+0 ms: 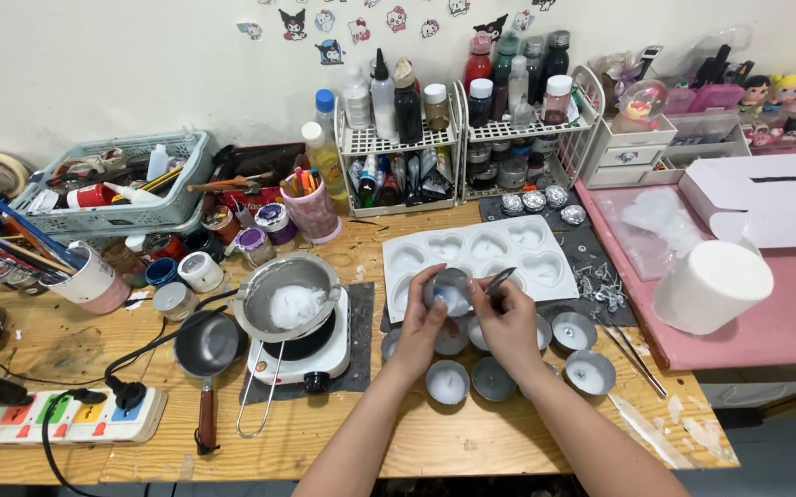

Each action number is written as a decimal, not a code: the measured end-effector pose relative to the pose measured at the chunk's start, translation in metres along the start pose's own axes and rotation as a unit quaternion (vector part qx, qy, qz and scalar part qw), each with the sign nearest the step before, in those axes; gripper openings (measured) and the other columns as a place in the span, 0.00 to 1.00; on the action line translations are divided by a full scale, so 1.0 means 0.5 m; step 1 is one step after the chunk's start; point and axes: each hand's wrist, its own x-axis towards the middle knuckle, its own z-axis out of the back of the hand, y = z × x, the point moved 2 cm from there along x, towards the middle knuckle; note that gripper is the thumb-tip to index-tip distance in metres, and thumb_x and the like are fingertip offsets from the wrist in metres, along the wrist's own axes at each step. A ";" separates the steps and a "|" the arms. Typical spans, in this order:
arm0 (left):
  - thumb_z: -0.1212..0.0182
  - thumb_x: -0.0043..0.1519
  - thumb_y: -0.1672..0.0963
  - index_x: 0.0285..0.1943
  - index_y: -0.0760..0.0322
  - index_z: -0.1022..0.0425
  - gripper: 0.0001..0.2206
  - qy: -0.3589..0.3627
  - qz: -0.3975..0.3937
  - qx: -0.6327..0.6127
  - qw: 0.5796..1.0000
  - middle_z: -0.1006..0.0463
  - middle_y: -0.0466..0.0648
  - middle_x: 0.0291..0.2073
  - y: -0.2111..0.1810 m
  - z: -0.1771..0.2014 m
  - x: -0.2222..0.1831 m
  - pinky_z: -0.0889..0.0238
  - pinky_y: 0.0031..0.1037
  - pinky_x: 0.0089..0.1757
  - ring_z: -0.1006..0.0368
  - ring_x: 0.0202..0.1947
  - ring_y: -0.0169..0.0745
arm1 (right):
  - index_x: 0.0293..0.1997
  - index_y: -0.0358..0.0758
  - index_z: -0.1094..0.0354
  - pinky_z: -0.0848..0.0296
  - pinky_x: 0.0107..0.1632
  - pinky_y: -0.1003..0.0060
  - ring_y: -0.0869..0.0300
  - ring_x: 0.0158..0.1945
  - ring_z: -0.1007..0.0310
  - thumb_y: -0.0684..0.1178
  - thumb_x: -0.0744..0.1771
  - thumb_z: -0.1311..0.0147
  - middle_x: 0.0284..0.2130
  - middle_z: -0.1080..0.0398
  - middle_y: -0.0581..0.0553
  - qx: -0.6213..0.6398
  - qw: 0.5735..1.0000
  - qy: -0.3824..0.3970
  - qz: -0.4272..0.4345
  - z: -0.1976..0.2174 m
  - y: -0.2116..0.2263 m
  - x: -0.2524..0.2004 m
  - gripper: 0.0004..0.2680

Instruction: Cleaning and preparing small metal containers for candle making using a spoon.

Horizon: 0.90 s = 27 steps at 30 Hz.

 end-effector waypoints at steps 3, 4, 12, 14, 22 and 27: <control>0.52 0.68 0.39 0.74 0.53 0.44 0.31 -0.064 0.003 0.009 0.998 0.29 0.45 0.46 0.007 0.025 0.000 0.39 0.23 0.35 0.34 0.34 0.29 | 0.47 0.33 0.29 0.38 0.32 0.76 0.74 0.31 0.37 0.44 0.68 0.43 0.29 0.30 0.56 0.042 0.997 0.064 -0.033 -0.006 0.041 -0.007 0.07; 0.52 0.68 0.39 0.74 0.53 0.44 0.31 -0.065 0.003 0.009 0.998 0.29 0.45 0.46 0.019 0.035 0.005 0.39 0.23 0.35 0.34 0.34 0.29 | 0.47 0.33 0.29 0.38 0.32 0.76 0.74 0.31 0.37 0.44 0.68 0.43 0.29 0.30 0.56 0.042 0.996 0.065 -0.033 -0.005 0.058 -0.008 0.07; 0.70 0.67 0.38 0.55 0.54 0.35 0.27 -0.203 0.116 -0.199 0.952 0.28 0.43 0.32 0.045 0.071 0.017 0.35 0.26 0.31 0.31 0.30 0.32 | 0.53 0.38 0.33 0.32 0.36 0.65 0.58 0.30 0.29 0.45 0.73 0.54 0.29 0.30 0.47 -0.162 0.975 0.121 0.089 0.009 0.072 -0.005 0.06; 0.70 0.69 0.39 0.52 0.55 0.35 0.26 -0.181 0.096 -0.184 0.961 0.28 0.44 0.30 0.052 0.075 0.016 0.38 0.25 0.28 0.32 0.27 0.33 | 0.52 0.41 0.32 0.30 0.35 0.62 0.54 0.33 0.27 0.46 0.72 0.51 0.33 0.27 0.45 -0.243 0.950 0.104 0.164 0.004 0.101 -0.003 0.05; 0.66 0.71 0.43 0.54 0.54 0.41 0.19 -0.219 0.046 -0.015 0.975 0.29 0.44 0.38 0.027 0.055 0.013 0.39 0.20 0.28 0.33 0.28 0.28 | 0.43 0.40 0.31 0.26 0.29 0.61 0.55 0.32 0.22 0.42 0.65 0.44 0.30 0.26 0.47 -0.535 0.791 0.145 0.259 -0.058 0.197 0.004 0.05; 0.69 0.72 0.43 0.57 0.53 0.43 0.19 -0.255 -0.007 -0.008 0.967 0.31 0.42 0.43 0.027 0.046 0.004 0.38 0.18 0.30 0.35 0.32 0.26 | 0.37 0.40 0.33 0.24 0.26 0.65 0.57 0.30 0.20 0.41 0.62 0.44 0.28 0.26 0.46 -0.637 0.707 0.143 0.271 -0.104 0.179 0.014 0.05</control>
